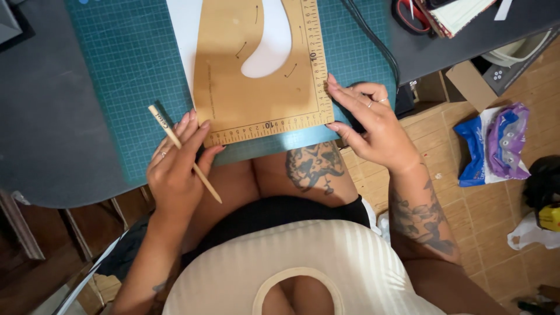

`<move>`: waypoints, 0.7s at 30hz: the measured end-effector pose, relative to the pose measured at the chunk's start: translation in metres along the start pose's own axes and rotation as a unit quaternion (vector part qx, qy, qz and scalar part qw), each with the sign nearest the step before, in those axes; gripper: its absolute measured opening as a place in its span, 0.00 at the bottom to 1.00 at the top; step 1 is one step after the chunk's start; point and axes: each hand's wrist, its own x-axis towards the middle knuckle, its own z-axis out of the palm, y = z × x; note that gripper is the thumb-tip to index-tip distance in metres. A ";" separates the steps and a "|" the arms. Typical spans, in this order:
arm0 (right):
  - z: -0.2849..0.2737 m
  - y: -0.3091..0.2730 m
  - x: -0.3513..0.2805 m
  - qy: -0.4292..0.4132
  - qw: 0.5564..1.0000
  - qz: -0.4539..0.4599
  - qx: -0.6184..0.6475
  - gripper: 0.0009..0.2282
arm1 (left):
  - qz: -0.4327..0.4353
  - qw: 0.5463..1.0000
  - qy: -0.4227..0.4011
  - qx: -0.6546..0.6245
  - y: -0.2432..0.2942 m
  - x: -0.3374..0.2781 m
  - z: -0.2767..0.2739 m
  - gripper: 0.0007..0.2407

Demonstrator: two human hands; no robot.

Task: Drafting patterns on paper using a French curve ruler and a pencil

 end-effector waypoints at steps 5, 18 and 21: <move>0.002 -0.001 0.000 0.020 0.999 -0.002 0.027 0.28 | 0.017 1.000 -0.002 0.002 -0.006 -0.003 0.002 0.14; 0.002 0.004 -0.002 0.018 1.000 -0.011 0.022 0.24 | 0.018 1.000 0.004 0.002 0.000 0.001 0.000 0.13; 0.002 0.003 -0.002 0.011 1.000 -0.013 0.015 0.24 | 0.018 1.000 0.009 0.012 -0.003 -0.002 0.002 0.13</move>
